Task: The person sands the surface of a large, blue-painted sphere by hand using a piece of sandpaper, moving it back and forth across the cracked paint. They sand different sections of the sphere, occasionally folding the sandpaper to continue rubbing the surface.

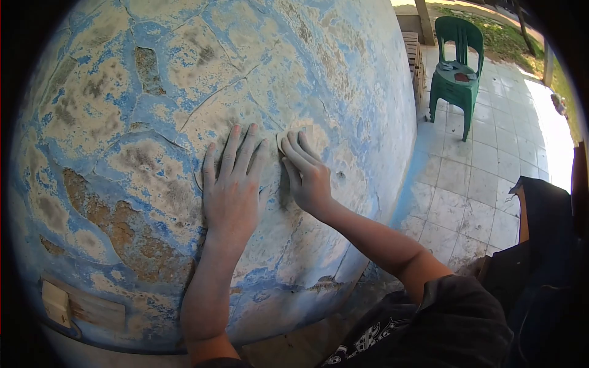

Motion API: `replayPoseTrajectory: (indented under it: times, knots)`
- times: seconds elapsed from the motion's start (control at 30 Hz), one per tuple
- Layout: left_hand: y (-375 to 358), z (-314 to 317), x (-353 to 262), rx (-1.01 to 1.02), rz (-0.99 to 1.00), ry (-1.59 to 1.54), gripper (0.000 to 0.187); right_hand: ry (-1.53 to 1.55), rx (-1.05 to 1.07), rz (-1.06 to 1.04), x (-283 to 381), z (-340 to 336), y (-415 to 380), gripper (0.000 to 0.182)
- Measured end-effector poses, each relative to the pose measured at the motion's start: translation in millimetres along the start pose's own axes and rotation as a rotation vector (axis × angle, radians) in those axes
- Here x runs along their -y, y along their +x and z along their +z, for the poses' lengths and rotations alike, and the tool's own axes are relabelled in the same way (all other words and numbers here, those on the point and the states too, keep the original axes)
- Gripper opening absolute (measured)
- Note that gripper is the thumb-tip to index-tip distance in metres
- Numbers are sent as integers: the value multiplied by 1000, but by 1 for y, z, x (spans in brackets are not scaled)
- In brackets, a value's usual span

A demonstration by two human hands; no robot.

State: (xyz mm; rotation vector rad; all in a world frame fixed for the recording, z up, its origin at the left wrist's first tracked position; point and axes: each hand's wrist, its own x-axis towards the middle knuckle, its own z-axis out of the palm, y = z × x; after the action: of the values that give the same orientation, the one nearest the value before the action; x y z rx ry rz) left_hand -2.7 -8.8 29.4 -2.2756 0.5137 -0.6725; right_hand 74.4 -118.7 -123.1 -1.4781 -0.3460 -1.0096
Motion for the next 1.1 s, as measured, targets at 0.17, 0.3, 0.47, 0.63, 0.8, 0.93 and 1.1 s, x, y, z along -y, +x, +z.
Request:
replayPoseTrajectory:
  times: [0.17, 0.3, 0.47, 0.63, 0.8, 0.93, 1.1]
  knots:
    - [-1, -5, 2, 32, 29, -14, 90, -33, 209, -259, -37, -11, -43, 42]
    - [-5, -4, -2, 82, 43, 4, 89, 11, -103, 197, -77, -11, -17, 43]
    - [-7, 11, -11, 22, 80, -34, 78, 56, 240, -87, -41, -23, -58, 55]
    - [-12, 28, -28, 44, 74, -56, 76, 9, 69, 48, -90, -28, -56, 45]
    - [-14, 42, -42, 87, 118, -49, 73, 74, 11, 108, -62, -25, -61, 41]
    - [-13, 46, -43, 57, 116, -98, 80, 169, -32, 208, -57, -39, -60, 28]
    - [-9, 42, -49, 56, 112, -460, 83, 625, 281, 660, -50, -63, -60, 47]
